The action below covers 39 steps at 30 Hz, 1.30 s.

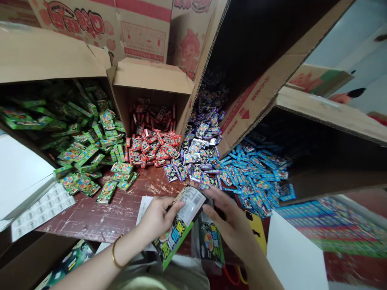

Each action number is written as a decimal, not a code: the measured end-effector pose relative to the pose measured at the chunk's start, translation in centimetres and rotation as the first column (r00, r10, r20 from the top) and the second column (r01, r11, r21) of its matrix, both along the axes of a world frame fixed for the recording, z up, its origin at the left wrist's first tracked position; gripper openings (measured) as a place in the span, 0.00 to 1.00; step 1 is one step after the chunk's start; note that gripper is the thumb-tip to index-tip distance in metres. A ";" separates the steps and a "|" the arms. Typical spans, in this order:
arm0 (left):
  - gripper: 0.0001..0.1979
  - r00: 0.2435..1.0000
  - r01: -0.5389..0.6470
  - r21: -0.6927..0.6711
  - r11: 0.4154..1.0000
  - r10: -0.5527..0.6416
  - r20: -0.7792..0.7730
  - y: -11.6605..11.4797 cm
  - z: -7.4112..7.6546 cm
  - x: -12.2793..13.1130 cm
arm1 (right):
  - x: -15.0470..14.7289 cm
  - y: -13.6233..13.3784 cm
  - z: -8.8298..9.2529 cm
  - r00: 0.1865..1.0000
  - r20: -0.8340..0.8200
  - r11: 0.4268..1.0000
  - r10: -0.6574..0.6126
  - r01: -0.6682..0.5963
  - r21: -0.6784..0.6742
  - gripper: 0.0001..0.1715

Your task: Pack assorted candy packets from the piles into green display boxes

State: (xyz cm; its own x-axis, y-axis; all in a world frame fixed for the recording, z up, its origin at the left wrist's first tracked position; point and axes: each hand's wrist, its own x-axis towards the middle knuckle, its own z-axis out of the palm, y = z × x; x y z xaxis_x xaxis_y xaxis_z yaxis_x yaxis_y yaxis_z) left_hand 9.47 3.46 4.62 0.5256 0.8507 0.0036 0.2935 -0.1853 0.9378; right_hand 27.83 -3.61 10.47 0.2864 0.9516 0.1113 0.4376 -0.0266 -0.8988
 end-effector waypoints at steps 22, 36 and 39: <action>0.24 0.915 -0.165 -0.373 0.913 0.283 0.287 2.7 2.3 -0.3 | -8.0 -4.4 -9.3 0.897 -0.442 0.959 0.021 -0.143 -0.244 0.25; 0.19 0.925 -0.353 -0.152 0.923 0.369 0.091 -0.9 2.1 -3.2 | -11.0 -1.1 -9.0 0.929 -0.369 0.995 -0.044 0.006 -0.103 0.26; 0.23 0.932 -0.270 -0.343 0.900 0.333 0.142 -0.2 1.9 -4.9 | -6.6 0.1 -10.4 0.974 -0.226 0.997 -0.033 0.016 -0.075 0.22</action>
